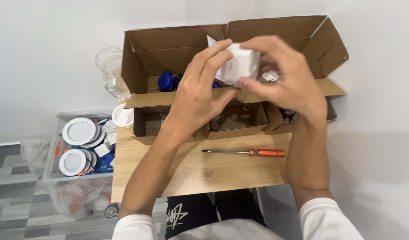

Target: The person uses a screwdriver to tighten a screw on a blue electrical component, then inspects it. They then pick up a white plastic box and inspect it from multiple angles before placing it back in a cardboard box. Finally, they pick up another blue component and begin to assemble it with a white part.

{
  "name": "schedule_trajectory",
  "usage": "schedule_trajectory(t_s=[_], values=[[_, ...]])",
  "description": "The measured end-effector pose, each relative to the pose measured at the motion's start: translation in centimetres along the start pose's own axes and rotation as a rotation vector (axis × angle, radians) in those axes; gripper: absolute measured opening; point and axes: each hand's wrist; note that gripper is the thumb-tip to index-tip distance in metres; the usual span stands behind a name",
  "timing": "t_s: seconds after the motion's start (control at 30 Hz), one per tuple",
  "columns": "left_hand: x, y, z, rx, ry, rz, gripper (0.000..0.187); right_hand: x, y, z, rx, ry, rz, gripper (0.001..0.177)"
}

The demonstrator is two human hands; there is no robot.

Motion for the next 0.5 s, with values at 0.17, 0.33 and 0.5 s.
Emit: schedule_trajectory(t_s=[0.17,0.33,0.5], values=[[-0.3,-1.0,-0.4,-0.053,0.03,-0.123,0.057,-4.4,-1.4,0.7,-0.078,0.204,0.14,0.05],[-1.8,-3.1,-0.9,-0.152,0.02,-0.195,0.041,-9.1,-0.4,0.4,0.11,0.598,0.294,0.051],[-2.6,-3.8,-1.1,-0.214,-0.03,-0.233,0.028,-13.9,1.9,1.4,0.339,0.512,0.291,0.054]])
Point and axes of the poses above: each hand's wrist, its own z-axis away from the middle knuckle, its own y-axis out of the palm, x = y × z, and after that the axes turned 4 degrees about -y, right-handed
